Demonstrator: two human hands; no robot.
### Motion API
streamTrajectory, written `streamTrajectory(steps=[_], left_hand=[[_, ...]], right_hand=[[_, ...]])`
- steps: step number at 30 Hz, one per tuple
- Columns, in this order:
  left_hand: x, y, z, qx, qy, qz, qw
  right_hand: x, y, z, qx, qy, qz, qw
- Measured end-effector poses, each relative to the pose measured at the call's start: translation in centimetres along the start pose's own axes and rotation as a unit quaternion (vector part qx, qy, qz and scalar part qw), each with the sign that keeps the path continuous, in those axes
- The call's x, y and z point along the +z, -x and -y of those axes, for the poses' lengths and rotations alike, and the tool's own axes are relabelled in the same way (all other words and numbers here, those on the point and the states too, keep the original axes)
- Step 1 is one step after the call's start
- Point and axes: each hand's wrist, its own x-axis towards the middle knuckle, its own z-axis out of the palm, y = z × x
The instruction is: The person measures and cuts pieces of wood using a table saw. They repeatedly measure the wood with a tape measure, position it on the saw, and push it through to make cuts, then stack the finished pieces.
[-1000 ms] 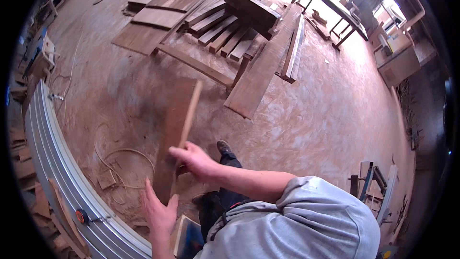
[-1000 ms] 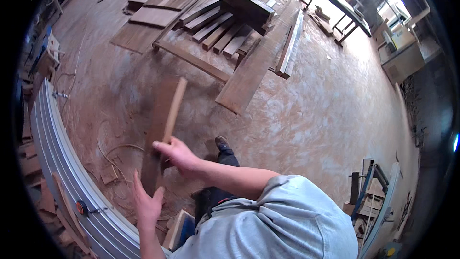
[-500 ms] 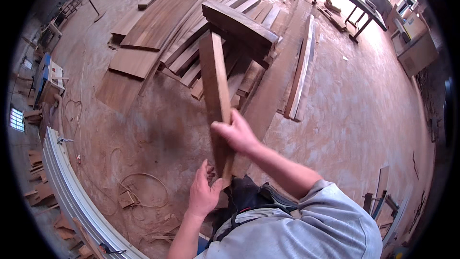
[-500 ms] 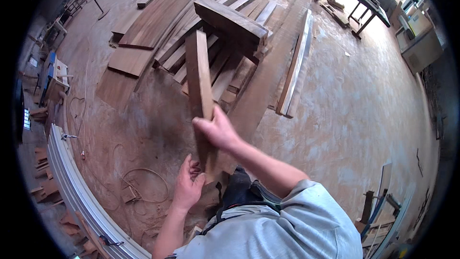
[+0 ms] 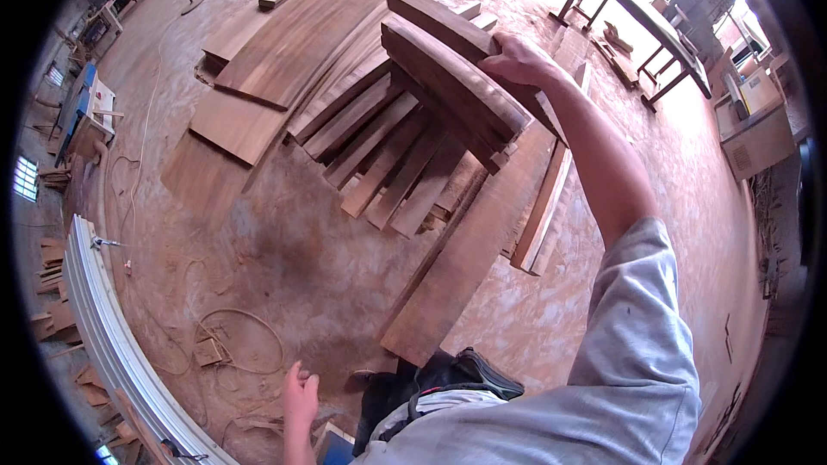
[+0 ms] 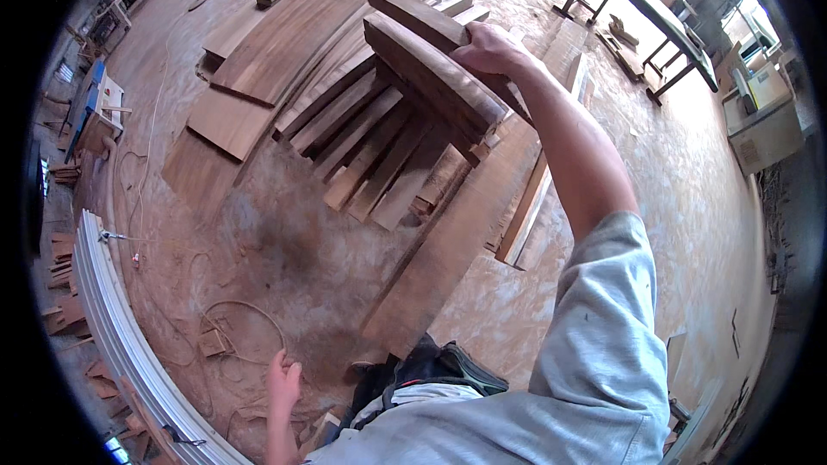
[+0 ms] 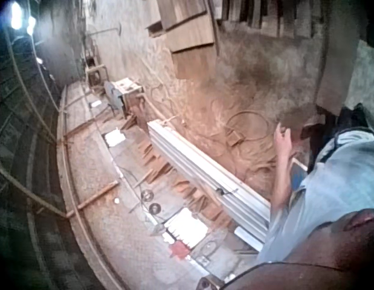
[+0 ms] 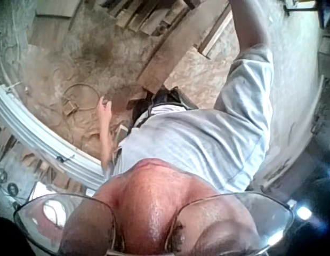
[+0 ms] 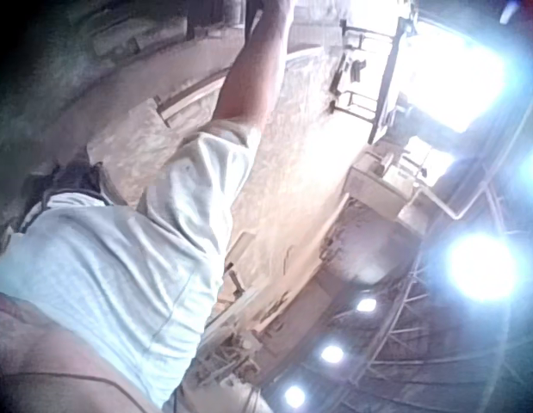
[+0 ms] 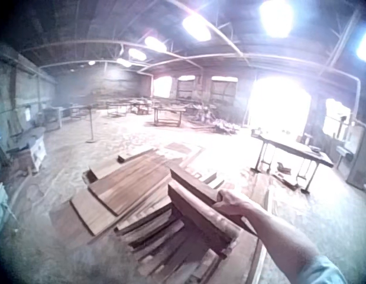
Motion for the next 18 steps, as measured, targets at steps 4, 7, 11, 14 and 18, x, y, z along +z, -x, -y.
streamTrajectory(steps=[4,7,11,14,18], left_hand=[[-1.8,1.2,3.4,-0.079,0.010,-0.025,0.996],[-2.5,3.2,3.4,0.005,-0.086,-0.067,0.994],[-3.1,4.4,1.6,-0.132,-0.138,-0.037,0.981],[-3.0,3.5,0.6,-0.139,-0.182,-0.015,0.973],[-2.5,2.3,0.3,-0.082,-0.177,-0.027,0.980]], right_hand=[[1.9,-2.9,-3.4,0.008,0.017,-0.008,1.000],[2.9,-3.7,-5.4,0.016,0.012,0.013,1.000],[4.0,-3.9,-6.8,0.009,-0.011,0.042,0.999],[4.7,-4.0,-7.0,-0.004,-0.022,0.039,0.999],[5.2,-4.0,-6.9,-0.017,-0.020,0.031,0.999]])
